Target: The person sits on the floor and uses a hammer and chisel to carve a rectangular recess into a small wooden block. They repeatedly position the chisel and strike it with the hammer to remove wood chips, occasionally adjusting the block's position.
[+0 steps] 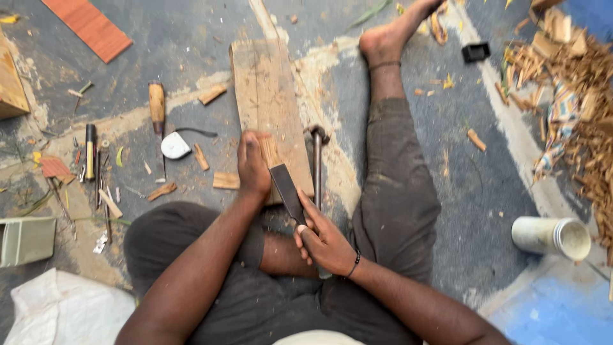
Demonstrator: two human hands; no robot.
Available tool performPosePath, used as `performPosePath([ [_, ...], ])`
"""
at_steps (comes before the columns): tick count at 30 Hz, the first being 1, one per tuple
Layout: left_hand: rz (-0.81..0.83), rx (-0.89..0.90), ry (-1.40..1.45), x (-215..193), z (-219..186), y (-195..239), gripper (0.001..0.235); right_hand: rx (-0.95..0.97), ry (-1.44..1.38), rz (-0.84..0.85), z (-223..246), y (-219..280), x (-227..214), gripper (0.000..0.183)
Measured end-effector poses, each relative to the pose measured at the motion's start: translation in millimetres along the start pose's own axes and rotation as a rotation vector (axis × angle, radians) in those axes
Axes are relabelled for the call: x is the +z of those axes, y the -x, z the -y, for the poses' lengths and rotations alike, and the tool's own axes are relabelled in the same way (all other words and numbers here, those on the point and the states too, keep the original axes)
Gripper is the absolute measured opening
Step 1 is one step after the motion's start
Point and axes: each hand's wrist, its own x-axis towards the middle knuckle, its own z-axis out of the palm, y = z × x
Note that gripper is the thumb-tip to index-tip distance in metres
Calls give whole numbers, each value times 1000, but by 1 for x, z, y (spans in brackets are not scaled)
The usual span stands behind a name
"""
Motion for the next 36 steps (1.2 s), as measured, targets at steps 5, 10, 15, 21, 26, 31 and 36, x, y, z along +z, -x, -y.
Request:
performPosePath([
  [5,-11,203,-167,11,8,14,44,-57,-73,-20,-12,-5,-7,75],
  [10,-12,-5,59,9,-4,3,31,13,-52,-23,-13,-13,-7,72],
  [15,-46,-70,89,10,-7,-2,25,-32,-138,53,-13,5,1,77],
  [21,62,-23,-1,18,0,30,30,-63,-144,-35,-11,-6,-3,74],
  [26,120,-174,140,13,-3,12,34,-24,-53,-39,-8,-6,-4,78],
  [31,208,-303,-78,17,-14,17,32,-133,-321,-178,-13,-43,-39,82],
  [36,151,-344,-172,-21,-28,-21,46,-142,-350,102,-14,-17,-40,72],
])
